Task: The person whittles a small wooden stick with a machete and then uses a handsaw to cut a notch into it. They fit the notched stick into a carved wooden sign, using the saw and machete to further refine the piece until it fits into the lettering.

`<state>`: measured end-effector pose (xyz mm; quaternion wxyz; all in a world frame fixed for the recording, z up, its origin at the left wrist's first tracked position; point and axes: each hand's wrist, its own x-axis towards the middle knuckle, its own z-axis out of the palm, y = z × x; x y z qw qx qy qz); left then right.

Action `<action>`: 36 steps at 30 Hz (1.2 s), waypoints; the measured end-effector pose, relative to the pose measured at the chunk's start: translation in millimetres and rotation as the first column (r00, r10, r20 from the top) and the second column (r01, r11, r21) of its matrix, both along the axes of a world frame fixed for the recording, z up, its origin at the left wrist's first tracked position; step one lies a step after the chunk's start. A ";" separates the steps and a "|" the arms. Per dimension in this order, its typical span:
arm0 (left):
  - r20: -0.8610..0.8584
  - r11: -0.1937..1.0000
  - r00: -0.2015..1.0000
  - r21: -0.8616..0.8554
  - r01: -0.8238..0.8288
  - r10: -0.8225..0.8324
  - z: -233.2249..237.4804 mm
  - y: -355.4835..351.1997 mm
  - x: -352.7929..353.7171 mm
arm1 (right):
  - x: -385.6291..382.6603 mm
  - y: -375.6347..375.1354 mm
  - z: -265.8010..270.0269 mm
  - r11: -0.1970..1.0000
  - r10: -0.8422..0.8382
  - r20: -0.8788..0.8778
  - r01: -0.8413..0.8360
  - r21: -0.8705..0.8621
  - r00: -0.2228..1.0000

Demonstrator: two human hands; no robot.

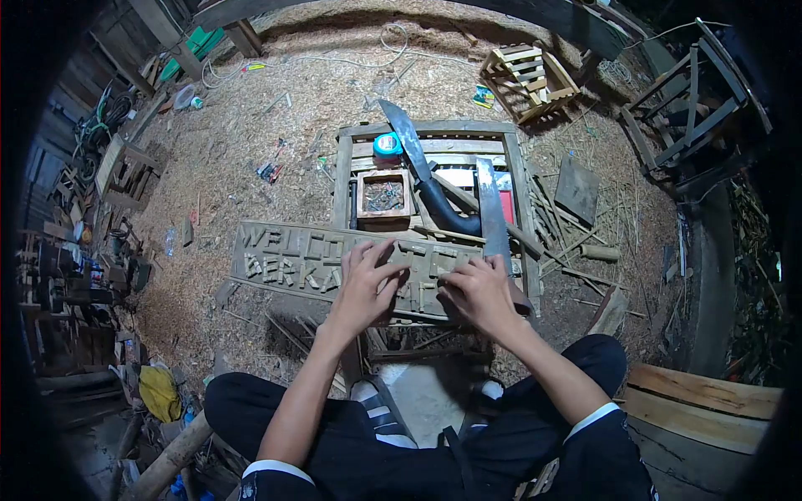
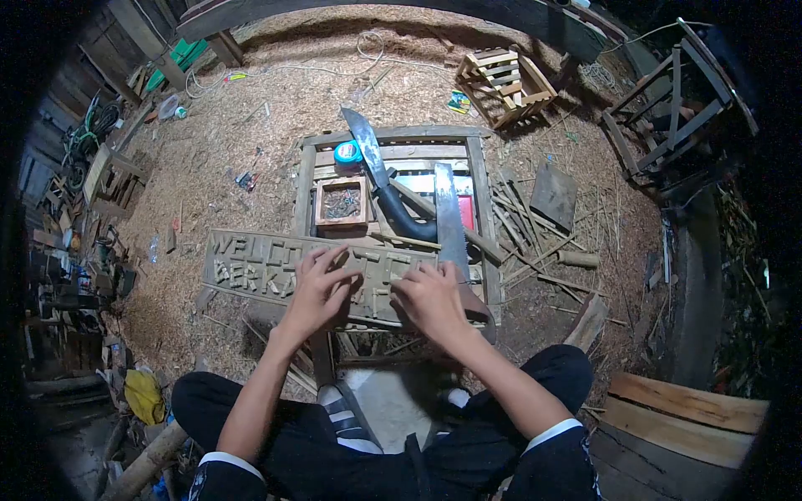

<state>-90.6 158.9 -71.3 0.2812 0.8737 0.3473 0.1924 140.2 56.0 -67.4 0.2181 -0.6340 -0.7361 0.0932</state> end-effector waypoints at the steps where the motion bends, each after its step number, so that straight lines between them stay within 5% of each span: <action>1: 0.037 1.000 0.999 0.013 -0.015 0.014 5.9 1.3 -0.3 | 5.8 1.6 4.4 1.000 0.009 -0.001 -0.009 -0.010 1.000; 12: 0.069 0.997 0.996 0.054 -0.058 0.054 2.0 17.2 2.1 | 4.0 28.5 14.5 0.998 -0.023 -0.035 0.025 0.065 0.999; 22: 0.152 0.959 0.953 0.062 -0.275 0.263 -13.2 40.2 21.5 | -6.9 70.0 2.3 0.994 -0.049 -0.122 0.061 0.093 0.991; 33: 0.002 0.872 0.935 0.359 -0.332 0.355 -18.9 84.9 32.0 | 0.3 86.7 7.4 0.997 -0.037 -0.158 0.048 0.066 0.987; 36: -0.063 0.882 0.920 0.318 -0.349 0.387 -10.8 99.8 28.9 | 6.0 89.7 6.1 0.998 -0.040 -0.164 0.048 0.044 0.986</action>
